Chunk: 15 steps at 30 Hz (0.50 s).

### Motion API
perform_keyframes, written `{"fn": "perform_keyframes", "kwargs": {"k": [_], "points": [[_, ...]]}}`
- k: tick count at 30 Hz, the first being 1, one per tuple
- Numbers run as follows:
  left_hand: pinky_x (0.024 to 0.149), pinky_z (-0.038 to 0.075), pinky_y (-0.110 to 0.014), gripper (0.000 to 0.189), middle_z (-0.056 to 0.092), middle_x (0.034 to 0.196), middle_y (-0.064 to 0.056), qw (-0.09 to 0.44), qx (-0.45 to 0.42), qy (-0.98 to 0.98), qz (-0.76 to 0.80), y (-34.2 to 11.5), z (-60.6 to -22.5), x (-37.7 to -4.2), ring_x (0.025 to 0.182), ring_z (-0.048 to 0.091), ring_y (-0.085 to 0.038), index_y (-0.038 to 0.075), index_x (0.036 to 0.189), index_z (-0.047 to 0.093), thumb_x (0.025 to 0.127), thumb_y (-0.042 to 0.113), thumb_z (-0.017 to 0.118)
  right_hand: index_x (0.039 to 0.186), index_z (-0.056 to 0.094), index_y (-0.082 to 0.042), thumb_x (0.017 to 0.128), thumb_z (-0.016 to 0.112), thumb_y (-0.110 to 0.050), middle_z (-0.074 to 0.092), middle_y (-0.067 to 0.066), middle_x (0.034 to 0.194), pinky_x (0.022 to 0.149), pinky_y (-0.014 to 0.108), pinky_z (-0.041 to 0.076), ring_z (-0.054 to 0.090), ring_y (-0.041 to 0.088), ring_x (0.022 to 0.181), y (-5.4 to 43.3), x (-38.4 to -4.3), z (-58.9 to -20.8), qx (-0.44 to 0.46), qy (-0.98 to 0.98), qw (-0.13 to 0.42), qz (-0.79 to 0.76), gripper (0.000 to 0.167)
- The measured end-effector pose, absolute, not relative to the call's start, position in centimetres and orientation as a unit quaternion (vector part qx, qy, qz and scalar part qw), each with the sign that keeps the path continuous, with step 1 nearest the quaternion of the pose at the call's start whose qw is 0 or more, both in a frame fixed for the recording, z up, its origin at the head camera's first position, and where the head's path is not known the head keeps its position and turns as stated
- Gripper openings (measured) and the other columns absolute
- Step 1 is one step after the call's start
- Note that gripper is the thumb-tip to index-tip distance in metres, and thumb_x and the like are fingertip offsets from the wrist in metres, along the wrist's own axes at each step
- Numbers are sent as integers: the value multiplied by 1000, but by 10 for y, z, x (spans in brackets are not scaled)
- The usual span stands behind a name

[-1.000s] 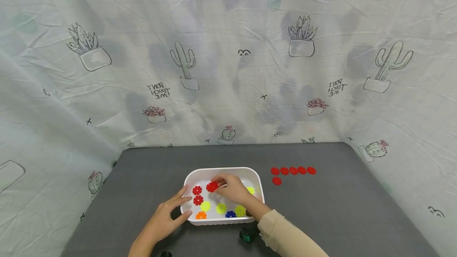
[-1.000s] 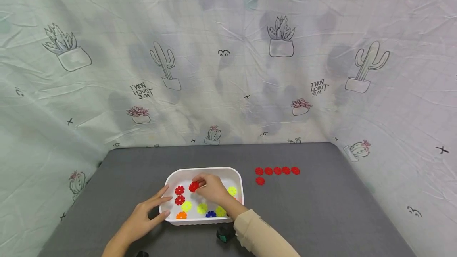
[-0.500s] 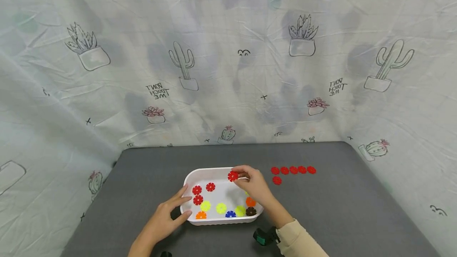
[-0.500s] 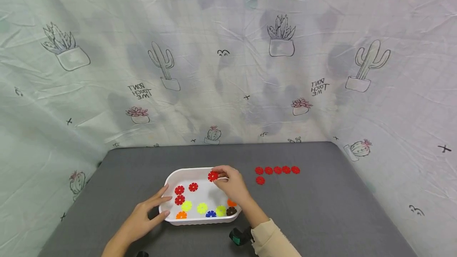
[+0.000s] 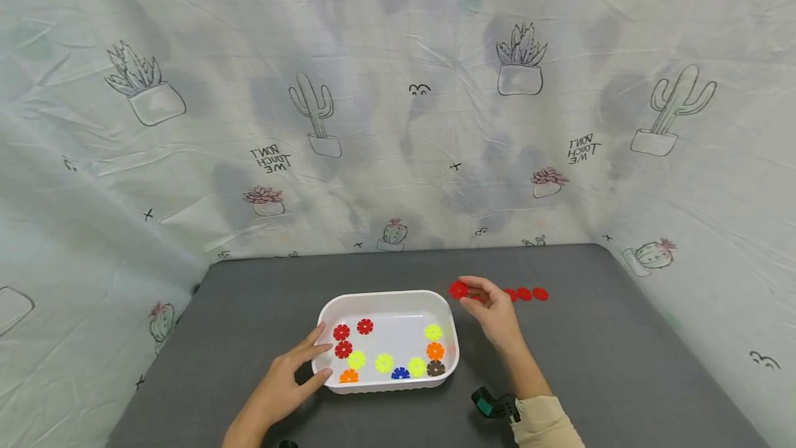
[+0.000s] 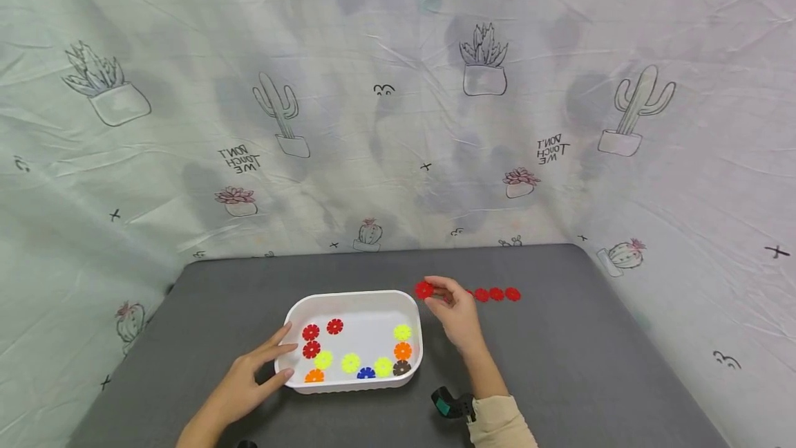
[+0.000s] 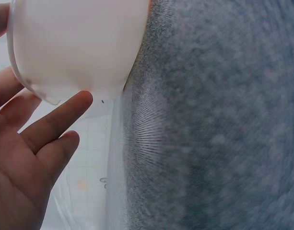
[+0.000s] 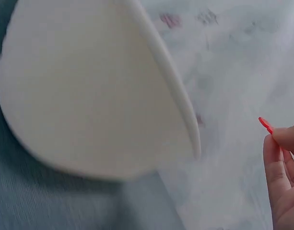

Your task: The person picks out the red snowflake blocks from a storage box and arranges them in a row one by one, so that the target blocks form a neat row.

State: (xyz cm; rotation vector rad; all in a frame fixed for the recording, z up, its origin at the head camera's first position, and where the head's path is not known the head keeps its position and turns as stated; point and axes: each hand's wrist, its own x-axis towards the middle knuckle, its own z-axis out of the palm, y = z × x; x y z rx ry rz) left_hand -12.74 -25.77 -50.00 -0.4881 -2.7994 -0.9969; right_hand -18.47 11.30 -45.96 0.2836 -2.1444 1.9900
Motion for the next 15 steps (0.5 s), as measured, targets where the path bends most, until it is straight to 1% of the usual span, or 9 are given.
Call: {"fn": "perform_keyframes", "kwargs": {"k": [3,5,7,11,15], "points": [[99,43,-53,43,43,147,0,59,-156,-928,-333,-257,-501,-127,128,50,-24,16,121,66,83,34,71,122,56,9,86,65,2,60,15,117,74,13,50,56,6,93,130,-191,-471,75,-725,118,674,38],[100,43,-52,44,43,147,1,57,-155,-928,-334,-256,-501,-126,129,50,-24,16,122,66,83,35,71,123,56,8,86,66,-1,60,5,113,75,12,50,55,4,93,141,-194,-478,66,-722,134,675,39],[100,43,-52,44,43,147,1,55,-154,-929,-333,-256,-502,-126,129,49,-23,17,122,66,83,35,71,124,55,8,86,66,-1,60,-2,109,76,12,51,55,4,94,150,-195,-482,55,-715,142,682,40],[100,42,-52,44,43,147,1,51,-151,-929,-335,-255,-502,-124,129,49,-23,16,122,66,83,36,71,124,54,9,88,65,-3,60,-6,104,77,13,51,57,2,94,164,-195,-493,40,-714,145,684,40],[100,42,-53,44,43,147,1,54,-149,-929,-336,-254,-502,-122,129,50,-24,16,122,66,83,35,71,124,53,11,89,63,-2,59,-8,104,78,13,51,56,1,94,172,-196,-505,32,-721,135,678,39]]}}
